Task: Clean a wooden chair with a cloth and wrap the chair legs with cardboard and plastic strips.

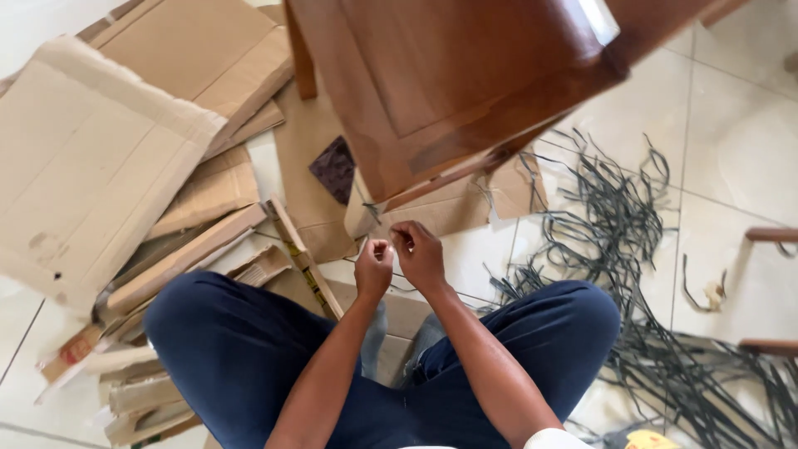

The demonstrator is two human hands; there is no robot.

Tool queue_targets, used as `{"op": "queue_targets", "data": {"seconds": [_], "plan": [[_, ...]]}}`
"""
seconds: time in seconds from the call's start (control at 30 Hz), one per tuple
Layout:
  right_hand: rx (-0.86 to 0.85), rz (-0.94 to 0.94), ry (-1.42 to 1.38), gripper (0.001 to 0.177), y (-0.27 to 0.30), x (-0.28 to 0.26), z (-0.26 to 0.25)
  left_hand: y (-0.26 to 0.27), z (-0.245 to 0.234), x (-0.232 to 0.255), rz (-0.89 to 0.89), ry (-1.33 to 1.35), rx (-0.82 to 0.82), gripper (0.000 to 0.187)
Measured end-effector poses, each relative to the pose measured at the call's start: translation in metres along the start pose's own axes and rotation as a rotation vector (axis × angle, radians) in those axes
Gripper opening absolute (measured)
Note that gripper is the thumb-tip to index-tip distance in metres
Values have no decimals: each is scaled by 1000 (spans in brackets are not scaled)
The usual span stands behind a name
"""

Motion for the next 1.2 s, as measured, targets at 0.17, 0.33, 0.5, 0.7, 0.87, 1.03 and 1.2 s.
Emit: {"op": "queue_targets", "data": {"seconds": [0.17,0.33,0.5,0.7,0.87,1.03,1.2], "plan": [[18,119,29,10,9,32,-25,23,38,11,68,-198,-242,18],[74,201,79,13,26,70,-58,47,83,26,281,-319,-449,20],[146,328,156,14,49,110,-95,80,128,21,350,-355,-557,22],[184,517,290,20,82,187,-134,116,162,17,300,-514,-795,27],[235,637,392,27,108,261,-161,126,179,7,322,-531,-871,29],[228,854,521,36,121,303,-199,127,190,-3,323,-586,-907,31],[163,1002,630,39,128,315,-225,129,191,4,285,-617,-946,31]]}}
Point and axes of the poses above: each hand's wrist, its own y-axis away from the middle knuckle, its own z-axis out of the palm, x = y × z, the point moved 7 cm from there along -y, towards the middle knuckle, and after that the axes turned 3 degrees about z, right-handed, at the moved point
